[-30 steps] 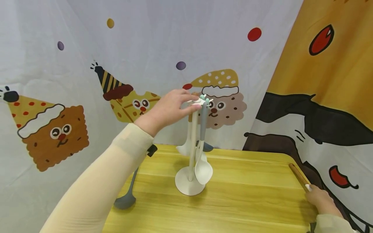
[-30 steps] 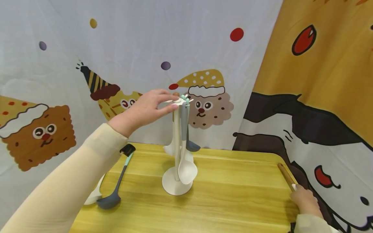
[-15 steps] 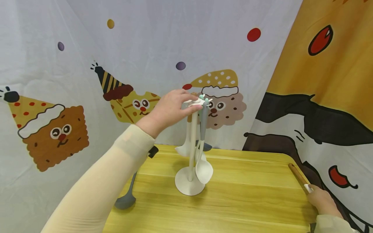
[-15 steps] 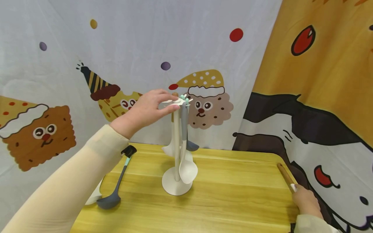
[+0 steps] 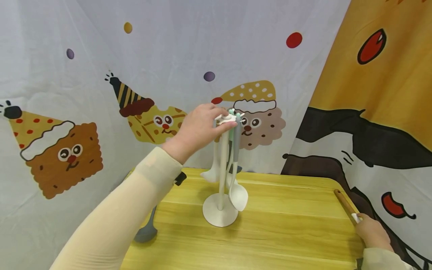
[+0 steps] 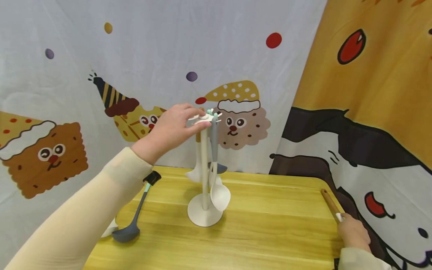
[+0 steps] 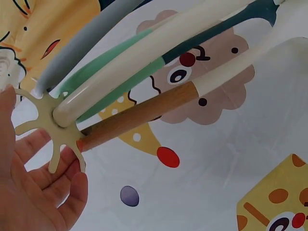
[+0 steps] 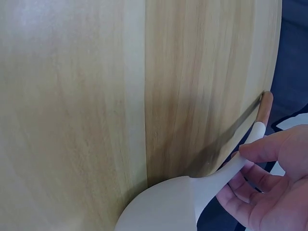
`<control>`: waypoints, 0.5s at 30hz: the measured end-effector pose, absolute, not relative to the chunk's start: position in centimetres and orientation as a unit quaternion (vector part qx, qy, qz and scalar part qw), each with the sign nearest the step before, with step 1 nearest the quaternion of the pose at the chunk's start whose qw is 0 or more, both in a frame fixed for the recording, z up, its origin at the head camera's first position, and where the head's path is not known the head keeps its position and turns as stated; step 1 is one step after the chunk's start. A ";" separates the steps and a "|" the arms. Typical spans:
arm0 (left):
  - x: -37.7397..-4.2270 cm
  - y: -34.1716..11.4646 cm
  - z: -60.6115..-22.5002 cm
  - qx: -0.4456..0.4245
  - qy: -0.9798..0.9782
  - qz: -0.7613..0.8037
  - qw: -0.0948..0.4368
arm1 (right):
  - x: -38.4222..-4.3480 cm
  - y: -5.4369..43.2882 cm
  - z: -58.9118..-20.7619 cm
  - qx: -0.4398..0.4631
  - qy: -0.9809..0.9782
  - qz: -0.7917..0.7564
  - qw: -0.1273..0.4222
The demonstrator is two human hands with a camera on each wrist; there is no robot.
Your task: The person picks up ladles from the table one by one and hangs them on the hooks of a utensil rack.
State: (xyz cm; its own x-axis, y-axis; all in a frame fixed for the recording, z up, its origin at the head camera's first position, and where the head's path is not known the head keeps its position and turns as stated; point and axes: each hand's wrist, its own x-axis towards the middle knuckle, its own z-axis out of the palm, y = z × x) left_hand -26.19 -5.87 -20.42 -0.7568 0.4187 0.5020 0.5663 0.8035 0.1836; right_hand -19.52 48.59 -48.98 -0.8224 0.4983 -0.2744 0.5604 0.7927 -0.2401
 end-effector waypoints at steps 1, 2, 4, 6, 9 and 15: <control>-26.2 -5.8 -20.5 -0.264 -0.922 -0.164 0.230 | -19.6 48.5 -49.0 0.285 0.941 -0.156 0.100; -26.2 -5.8 -20.6 -0.261 -0.921 -0.164 0.236 | -19.7 48.5 -49.0 0.288 0.939 -0.155 0.101; -26.1 -5.7 -20.7 -0.257 -0.919 -0.166 0.246 | -19.8 48.4 -49.1 0.293 0.938 -0.151 0.103; -26.1 -5.6 -20.7 -0.256 -0.918 -0.166 0.255 | -19.8 48.4 -49.2 0.296 0.938 -0.147 0.106; -25.9 -5.6 -20.7 -0.256 -0.919 -0.163 0.253 | -19.9 48.5 -49.3 0.297 0.939 -0.139 0.108; -25.8 -6.3 -19.8 -0.273 -0.931 -0.151 0.190 | -20.0 48.7 -49.4 0.302 0.937 -0.138 0.107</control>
